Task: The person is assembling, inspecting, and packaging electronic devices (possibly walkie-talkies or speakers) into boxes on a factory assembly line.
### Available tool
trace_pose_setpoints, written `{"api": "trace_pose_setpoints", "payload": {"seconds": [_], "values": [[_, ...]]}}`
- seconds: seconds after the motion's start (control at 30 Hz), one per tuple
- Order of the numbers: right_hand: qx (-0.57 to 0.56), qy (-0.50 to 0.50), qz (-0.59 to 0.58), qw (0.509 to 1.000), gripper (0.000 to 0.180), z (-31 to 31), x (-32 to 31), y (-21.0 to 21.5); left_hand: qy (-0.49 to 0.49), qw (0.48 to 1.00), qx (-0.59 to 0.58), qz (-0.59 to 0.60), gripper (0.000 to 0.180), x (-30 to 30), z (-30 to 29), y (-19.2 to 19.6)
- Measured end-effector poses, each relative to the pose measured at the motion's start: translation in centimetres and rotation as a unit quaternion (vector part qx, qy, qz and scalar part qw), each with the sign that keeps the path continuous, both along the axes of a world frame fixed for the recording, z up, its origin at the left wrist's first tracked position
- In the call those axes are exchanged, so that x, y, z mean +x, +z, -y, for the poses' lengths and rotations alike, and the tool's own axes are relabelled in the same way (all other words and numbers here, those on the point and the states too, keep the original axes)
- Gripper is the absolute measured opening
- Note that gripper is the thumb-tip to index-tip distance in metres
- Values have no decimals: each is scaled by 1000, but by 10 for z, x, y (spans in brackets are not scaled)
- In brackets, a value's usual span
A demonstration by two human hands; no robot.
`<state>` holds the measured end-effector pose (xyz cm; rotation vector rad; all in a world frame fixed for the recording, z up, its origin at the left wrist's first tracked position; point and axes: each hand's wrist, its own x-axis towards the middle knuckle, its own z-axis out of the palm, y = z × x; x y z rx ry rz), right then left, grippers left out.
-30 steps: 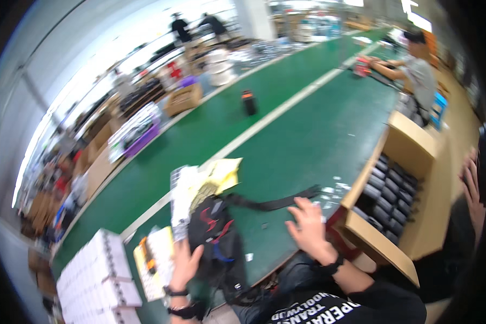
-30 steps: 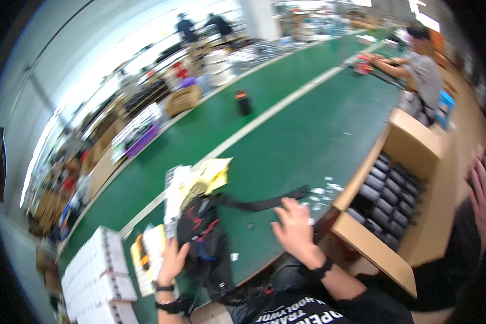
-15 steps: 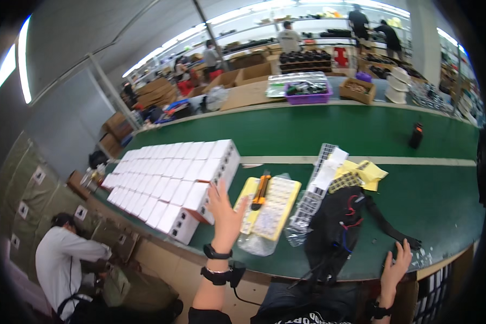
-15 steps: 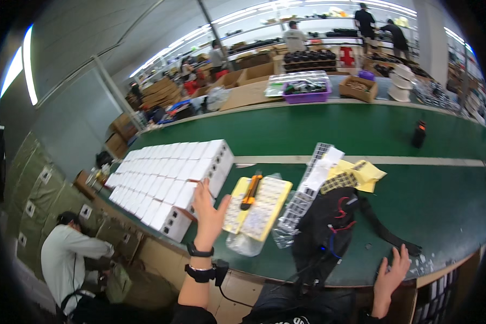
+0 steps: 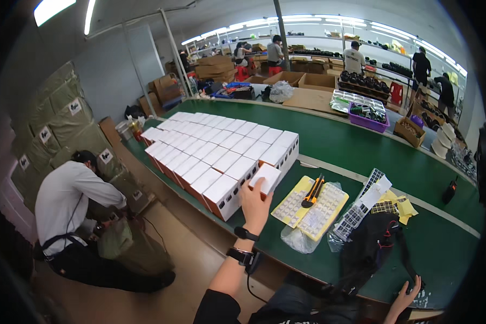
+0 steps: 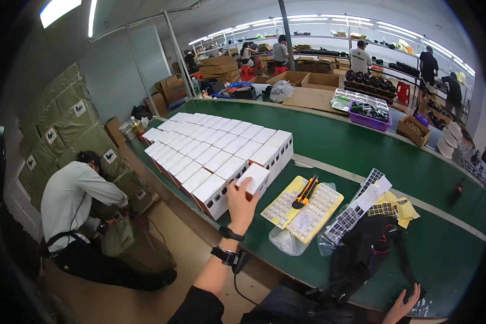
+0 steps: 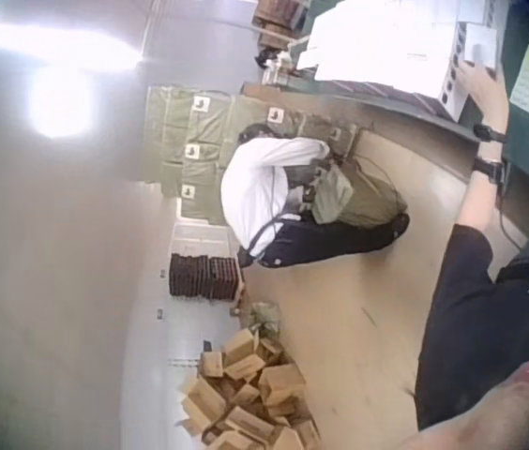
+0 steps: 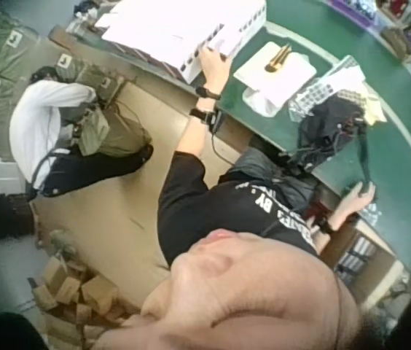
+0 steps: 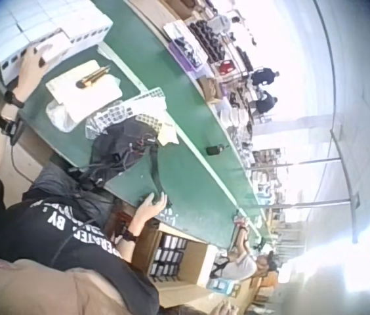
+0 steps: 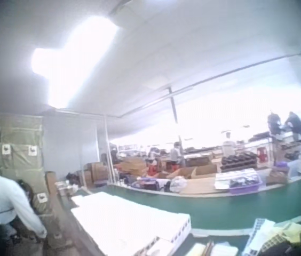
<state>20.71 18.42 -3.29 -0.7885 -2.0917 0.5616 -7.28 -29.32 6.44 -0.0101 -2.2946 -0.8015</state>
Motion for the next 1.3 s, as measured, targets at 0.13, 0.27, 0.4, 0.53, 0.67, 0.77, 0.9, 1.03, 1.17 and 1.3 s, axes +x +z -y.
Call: {"api": "trace_pose_setpoints", "payload": {"seconds": [0.13, 0.27, 0.4, 0.53, 0.67, 0.77, 0.9, 1.03, 1.17, 1.3], "values": [[36, 33, -142, 989, 33, 27, 15, 57, -162, 917, 332, -150, 45, -3, -1, -8], [-4, 110, -133, 985, 21, 73, -10, 140, -413, 764, 489, -83, 37, 34, 8, 9], [-24, 375, -157, 913, 21, 91, -8, 172, -341, 924, 167, -41, 65, 126, -54, 91], [65, 549, -173, 815, 32, 142, -14, 184, -477, 781, 281, 289, 56, 133, -80, 98], [5, 617, -75, 783, 41, 150, -19, 175, -572, 720, 158, 361, 76, 175, -117, 115], [-27, 622, -36, 782, 49, 140, -11, 169, -608, 704, 91, 357, 76, 163, -128, 106], [-36, 609, -17, 792, 58, 131, 1, 164, -613, 653, 102, 434, 77, 168, -148, 110], [-24, 614, -9, 789, 68, 127, 10, 165, -566, 715, 98, 398, 56, 175, -161, 96], [-34, 600, 38, 798, 71, 125, 15, 163, -589, 687, 88, 415, 60, 172, -167, 91], [-54, 605, 48, 793, 68, 122, 16, 160, -610, 660, 84, 430, 64, 167, -170, 87]]}}
